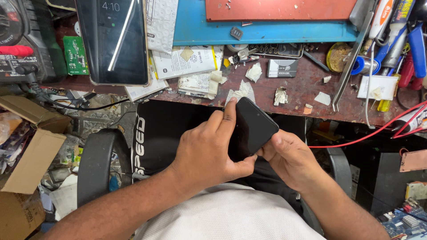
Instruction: The person pries open the back cover of a smartphone by hand, working around the frame edge, and holds the opened phone to view its internal battery and circuit board. They continue manipulating the opened device and its components at the bench.
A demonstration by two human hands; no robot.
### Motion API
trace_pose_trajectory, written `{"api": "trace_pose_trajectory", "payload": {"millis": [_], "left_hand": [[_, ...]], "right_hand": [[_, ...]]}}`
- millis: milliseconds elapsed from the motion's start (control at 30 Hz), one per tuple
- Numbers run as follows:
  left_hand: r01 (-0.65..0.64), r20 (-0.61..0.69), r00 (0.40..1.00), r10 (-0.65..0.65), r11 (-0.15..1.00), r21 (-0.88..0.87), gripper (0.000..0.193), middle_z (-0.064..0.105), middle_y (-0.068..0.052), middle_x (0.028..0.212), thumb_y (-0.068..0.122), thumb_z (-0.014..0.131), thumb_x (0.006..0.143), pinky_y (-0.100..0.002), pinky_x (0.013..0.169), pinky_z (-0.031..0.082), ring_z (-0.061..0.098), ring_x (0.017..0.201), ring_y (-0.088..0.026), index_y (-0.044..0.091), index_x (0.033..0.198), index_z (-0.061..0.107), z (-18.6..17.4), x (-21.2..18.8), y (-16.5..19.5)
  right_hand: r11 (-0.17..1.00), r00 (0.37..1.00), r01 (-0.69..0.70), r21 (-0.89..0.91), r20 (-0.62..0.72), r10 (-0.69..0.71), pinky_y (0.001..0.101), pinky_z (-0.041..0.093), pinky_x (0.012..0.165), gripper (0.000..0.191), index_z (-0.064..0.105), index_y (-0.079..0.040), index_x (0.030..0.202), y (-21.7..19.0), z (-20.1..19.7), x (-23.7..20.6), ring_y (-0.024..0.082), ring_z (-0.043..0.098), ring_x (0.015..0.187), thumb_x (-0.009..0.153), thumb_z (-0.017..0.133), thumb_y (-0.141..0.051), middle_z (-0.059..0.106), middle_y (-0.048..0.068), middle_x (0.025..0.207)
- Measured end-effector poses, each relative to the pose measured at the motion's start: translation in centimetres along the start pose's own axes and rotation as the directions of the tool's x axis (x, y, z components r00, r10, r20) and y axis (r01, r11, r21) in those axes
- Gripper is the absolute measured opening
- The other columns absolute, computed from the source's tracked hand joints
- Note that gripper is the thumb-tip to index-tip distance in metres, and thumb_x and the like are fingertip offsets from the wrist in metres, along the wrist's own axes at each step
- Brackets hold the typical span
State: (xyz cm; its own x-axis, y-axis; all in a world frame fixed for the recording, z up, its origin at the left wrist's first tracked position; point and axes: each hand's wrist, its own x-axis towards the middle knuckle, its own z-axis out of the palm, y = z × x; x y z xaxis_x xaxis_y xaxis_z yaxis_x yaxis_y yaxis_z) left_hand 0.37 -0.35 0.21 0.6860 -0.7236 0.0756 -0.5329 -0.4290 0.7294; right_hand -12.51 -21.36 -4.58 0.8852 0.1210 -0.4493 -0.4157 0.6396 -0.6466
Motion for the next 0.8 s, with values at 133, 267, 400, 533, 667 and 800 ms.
{"api": "trace_pose_trajectory", "payload": {"millis": [133, 267, 400, 533, 667, 800], "left_hand": [[0.005, -0.002, 1.0, -0.005, 1.0, -0.005, 0.098, 0.058, -0.014, 0.087, 0.043, 0.08, 0.069, -0.032, 0.051, 0.057, 0.067, 0.062, -0.022, -0.019, 0.138, 0.049, -0.01, 0.01, 0.07], [0.005, -0.007, 1.0, -0.005, 1.0, -0.004, 0.098, 0.057, -0.014, 0.087, 0.043, 0.08, 0.068, -0.033, 0.052, 0.057, 0.067, 0.062, -0.022, -0.019, 0.138, 0.049, -0.08, -0.09, 0.13], [0.005, 0.001, 1.0, -0.005, 1.0, 0.0, 0.098, 0.057, -0.014, 0.086, 0.043, 0.08, 0.069, -0.032, 0.05, 0.056, 0.066, 0.061, -0.022, -0.019, 0.138, 0.048, -0.09, -0.05, 0.12], [0.03, 0.057, 0.998, -0.029, 0.999, -0.016, 0.098, 0.058, -0.014, 0.085, 0.042, 0.079, 0.07, -0.03, 0.045, 0.055, 0.066, 0.059, -0.02, -0.02, 0.138, 0.047, -0.01, 0.16, 0.02], [0.013, 0.026, 1.0, -0.013, 1.0, -0.006, 0.098, 0.058, -0.014, 0.085, 0.043, 0.079, 0.069, -0.031, 0.047, 0.055, 0.066, 0.06, -0.021, -0.02, 0.137, 0.048, -0.04, 0.02, 0.05], [0.004, 0.015, 1.0, -0.004, 1.0, 0.001, 0.098, 0.058, -0.015, 0.086, 0.043, 0.08, 0.069, -0.031, 0.048, 0.056, 0.066, 0.061, -0.021, -0.02, 0.138, 0.048, -0.06, 0.01, 0.03]], "right_hand": [[1.0, 1.0, -0.002, 0.0, -0.003, 0.002, 0.0428, 0.047, 0.104, 0.048, 0.065, 0.005, 0.126, 0.07, -0.1, -0.05, 0.023, 0.062, 0.116, 0.107, 0.059, -0.038, 0.068, 0.014, 0.125], [1.0, 1.0, -0.004, -0.001, 0.004, 0.004, 0.0424, 0.047, 0.103, 0.048, 0.065, 0.005, 0.127, 0.06, -0.23, -0.07, 0.023, 0.061, 0.115, 0.108, 0.059, -0.039, 0.068, 0.013, 0.124], [1.0, 1.0, -0.004, -0.002, -0.008, 0.004, 0.0426, 0.047, 0.103, 0.048, 0.065, 0.005, 0.126, 0.09, -0.2, -0.01, 0.023, 0.062, 0.116, 0.107, 0.059, -0.039, 0.069, 0.013, 0.124], [1.0, 1.0, -0.009, -0.005, 0.0, 0.009, 0.0437, 0.048, 0.104, 0.048, 0.064, 0.004, 0.127, 0.05, -0.15, 0.06, 0.023, 0.062, 0.116, 0.106, 0.058, -0.038, 0.069, 0.013, 0.125], [1.0, 1.0, -0.001, 0.01, 0.013, 0.001, 0.0437, 0.047, 0.105, 0.047, 0.064, 0.005, 0.127, 0.05, -0.1, 0.05, 0.024, 0.062, 0.117, 0.108, 0.058, -0.038, 0.068, 0.014, 0.126], [1.0, 1.0, -0.004, 0.005, 0.003, 0.004, 0.0433, 0.047, 0.105, 0.048, 0.064, 0.005, 0.128, -0.01, -0.03, 0.0, 0.023, 0.062, 0.117, 0.108, 0.058, -0.038, 0.068, 0.013, 0.125]]}}
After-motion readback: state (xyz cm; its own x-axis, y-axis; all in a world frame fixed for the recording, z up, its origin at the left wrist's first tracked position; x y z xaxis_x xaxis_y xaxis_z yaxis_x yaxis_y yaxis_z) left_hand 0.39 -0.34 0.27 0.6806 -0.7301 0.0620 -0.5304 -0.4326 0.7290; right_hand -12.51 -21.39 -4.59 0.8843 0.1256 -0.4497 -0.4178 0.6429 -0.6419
